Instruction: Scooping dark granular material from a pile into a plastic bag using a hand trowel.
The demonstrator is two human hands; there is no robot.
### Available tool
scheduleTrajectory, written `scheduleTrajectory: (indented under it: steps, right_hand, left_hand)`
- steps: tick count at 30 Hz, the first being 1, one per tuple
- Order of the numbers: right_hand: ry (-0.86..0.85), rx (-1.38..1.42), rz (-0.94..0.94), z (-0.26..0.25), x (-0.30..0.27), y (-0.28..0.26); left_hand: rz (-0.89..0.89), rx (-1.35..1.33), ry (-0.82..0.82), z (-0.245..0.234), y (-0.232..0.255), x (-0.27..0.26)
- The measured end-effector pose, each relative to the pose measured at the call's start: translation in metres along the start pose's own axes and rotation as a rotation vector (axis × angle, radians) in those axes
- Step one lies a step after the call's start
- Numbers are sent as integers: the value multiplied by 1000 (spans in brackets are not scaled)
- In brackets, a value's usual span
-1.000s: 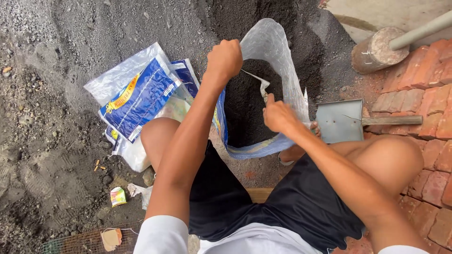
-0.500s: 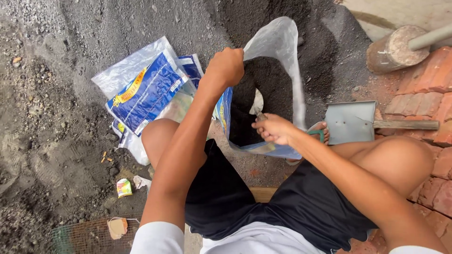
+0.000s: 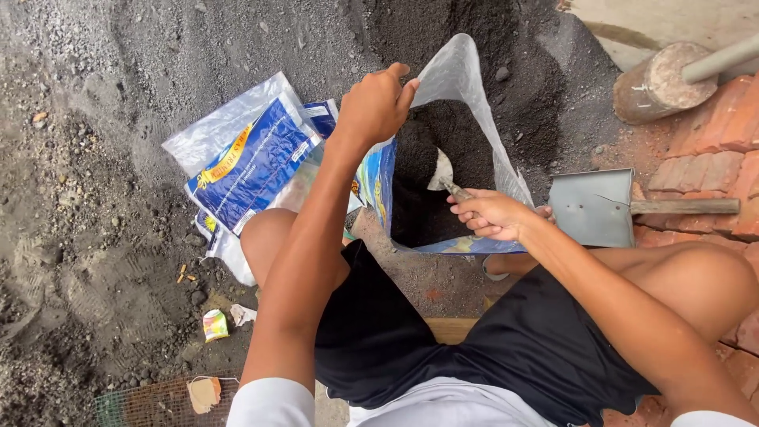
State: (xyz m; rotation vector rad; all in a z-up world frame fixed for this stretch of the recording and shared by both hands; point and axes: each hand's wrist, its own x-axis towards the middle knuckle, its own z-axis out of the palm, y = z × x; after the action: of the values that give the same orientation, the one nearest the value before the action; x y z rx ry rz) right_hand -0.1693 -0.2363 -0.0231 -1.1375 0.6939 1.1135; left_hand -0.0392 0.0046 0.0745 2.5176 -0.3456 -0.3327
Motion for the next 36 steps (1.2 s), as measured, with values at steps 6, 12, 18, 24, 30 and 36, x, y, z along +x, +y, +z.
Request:
scheduleTrajectory:
  steps: [6,12,18,24,30,36]
  right_hand:
    - [-59,-105,-142,-14,-47,-19]
    - [-22,-124,-259,-30,-114,-34]
    - [-187,-111,-426,-82,-158,-40]
    - [-214,-71,-564,-91,-190,-55]
    - [-171,88,-653,-89,-168,-59]
    - [110,161,-527,-93,-105,-61]
  left_hand:
    - [103,-99,309,-10,-4,-6]
    - [152,-308,450,-29,10,-14]
    - [304,-296,166,-37,39,-30]
    - [358,14,-558,61,66,-13]
    - [536,-52,-476,167,85,9]
    - [588,7,-149,83,77,6]
